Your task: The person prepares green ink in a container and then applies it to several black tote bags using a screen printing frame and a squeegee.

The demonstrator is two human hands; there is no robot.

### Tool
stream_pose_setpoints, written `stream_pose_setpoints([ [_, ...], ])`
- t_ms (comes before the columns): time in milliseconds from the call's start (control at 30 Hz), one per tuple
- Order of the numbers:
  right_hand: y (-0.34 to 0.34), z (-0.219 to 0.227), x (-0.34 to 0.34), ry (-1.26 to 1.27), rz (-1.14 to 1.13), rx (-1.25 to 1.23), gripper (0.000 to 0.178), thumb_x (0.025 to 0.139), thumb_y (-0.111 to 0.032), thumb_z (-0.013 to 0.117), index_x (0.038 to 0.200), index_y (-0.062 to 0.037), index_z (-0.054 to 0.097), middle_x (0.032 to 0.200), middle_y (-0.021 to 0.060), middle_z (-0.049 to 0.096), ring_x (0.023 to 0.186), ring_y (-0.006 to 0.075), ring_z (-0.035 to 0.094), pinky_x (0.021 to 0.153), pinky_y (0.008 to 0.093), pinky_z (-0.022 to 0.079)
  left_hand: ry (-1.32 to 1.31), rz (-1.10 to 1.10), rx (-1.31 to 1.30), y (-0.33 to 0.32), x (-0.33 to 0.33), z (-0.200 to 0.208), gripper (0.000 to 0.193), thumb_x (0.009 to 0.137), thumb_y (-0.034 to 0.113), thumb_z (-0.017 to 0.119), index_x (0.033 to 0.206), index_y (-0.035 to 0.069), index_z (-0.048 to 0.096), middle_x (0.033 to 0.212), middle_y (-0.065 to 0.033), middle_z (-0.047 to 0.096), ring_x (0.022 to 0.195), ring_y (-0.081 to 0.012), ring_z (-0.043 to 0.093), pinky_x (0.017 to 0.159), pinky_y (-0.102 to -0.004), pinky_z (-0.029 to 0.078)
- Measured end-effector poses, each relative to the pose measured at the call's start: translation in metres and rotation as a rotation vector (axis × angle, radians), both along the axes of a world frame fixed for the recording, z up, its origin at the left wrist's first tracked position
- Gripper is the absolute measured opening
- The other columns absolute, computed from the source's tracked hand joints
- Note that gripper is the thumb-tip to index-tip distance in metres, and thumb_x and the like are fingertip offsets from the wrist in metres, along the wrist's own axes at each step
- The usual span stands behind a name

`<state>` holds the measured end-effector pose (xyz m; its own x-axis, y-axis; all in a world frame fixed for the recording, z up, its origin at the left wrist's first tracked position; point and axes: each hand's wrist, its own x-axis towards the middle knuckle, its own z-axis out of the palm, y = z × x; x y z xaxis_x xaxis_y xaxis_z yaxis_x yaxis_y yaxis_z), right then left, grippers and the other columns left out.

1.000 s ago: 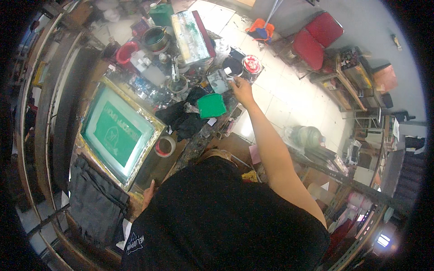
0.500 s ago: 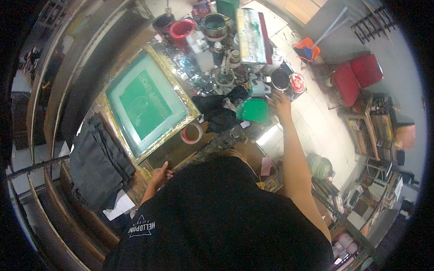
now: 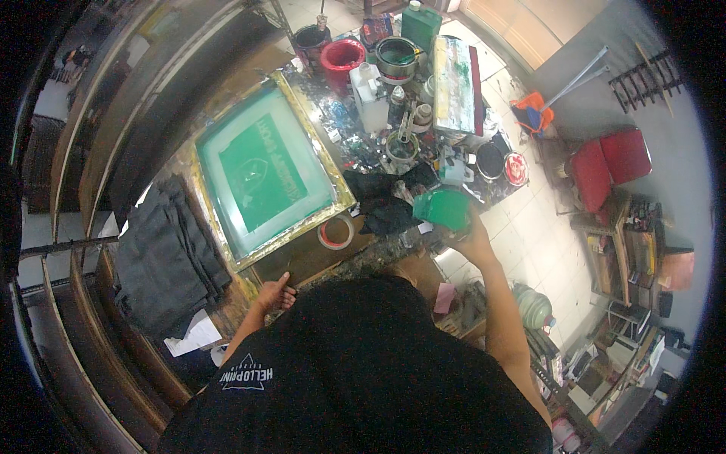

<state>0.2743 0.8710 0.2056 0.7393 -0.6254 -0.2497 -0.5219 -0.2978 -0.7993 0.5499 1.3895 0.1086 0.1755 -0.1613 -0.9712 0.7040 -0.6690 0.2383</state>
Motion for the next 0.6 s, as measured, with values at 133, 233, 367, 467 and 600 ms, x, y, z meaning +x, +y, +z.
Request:
stream_pose_setpoints([
  [133,-0.006,-0.021,0.006,-0.118,0.077,-0.014,0.085,0.071,-0.007,0.090,0.145,-0.0054,0.048,0.132,0.0127,0.063,0.110,0.0233,0.066,0.091,0.0360,0.056,-0.020,0.000,0.004,-0.003,0.001,0.003,0.080,0.092,0.070,0.064,0.097,-0.010,0.070,0.076,-0.0180,0.073,0.064,-0.0260,0.074,0.055,-0.0347,0.059],
  [233,-0.010,-0.018,0.016,-0.105,0.086,0.076,0.076,0.071,-0.007,0.091,0.138,-0.0049,0.056,0.127,0.0111,0.066,0.112,0.0227,0.066,0.098,0.0376,0.053,-0.038,0.026,-0.016,0.001,-0.004,0.001,0.080,0.092,0.069,0.064,0.095,-0.011,0.070,0.076,-0.0185,0.073,0.064,-0.0264,0.074,0.055,-0.0351,0.060],
  [367,-0.015,-0.016,0.024,-0.084,0.128,0.054,0.066,0.072,-0.008,0.092,0.131,-0.0044,0.062,0.123,0.0097,0.069,0.112,0.0218,0.066,0.099,0.0375,0.052,-0.067,0.037,-0.019,0.002,-0.007,-0.003,0.079,0.093,0.068,0.064,0.093,-0.011,0.070,0.075,-0.0196,0.073,0.061,-0.0265,0.074,0.053,-0.0356,0.060],
  [467,-0.021,-0.023,0.024,-0.088,0.199,0.004,0.067,0.072,-0.010,0.093,0.131,-0.0041,0.062,0.124,0.0101,0.069,0.113,0.0218,0.066,0.100,0.0372,0.052,-0.101,0.034,0.003,-0.001,-0.009,-0.002,0.080,0.093,0.068,0.064,0.092,-0.011,0.071,0.075,-0.0203,0.073,0.061,-0.0264,0.073,0.053,-0.0356,0.060],
  [600,-0.026,-0.036,0.019,-0.111,0.238,-0.014,0.067,0.071,-0.018,0.095,0.130,-0.0053,0.065,0.127,0.0107,0.069,0.116,0.0253,0.065,0.102,0.0396,0.051,-0.137,0.029,0.007,-0.005,-0.012,0.003,0.079,0.093,0.068,0.065,0.093,-0.011,0.071,0.075,-0.0201,0.073,0.061,-0.0258,0.073,0.053,-0.0353,0.060],
])
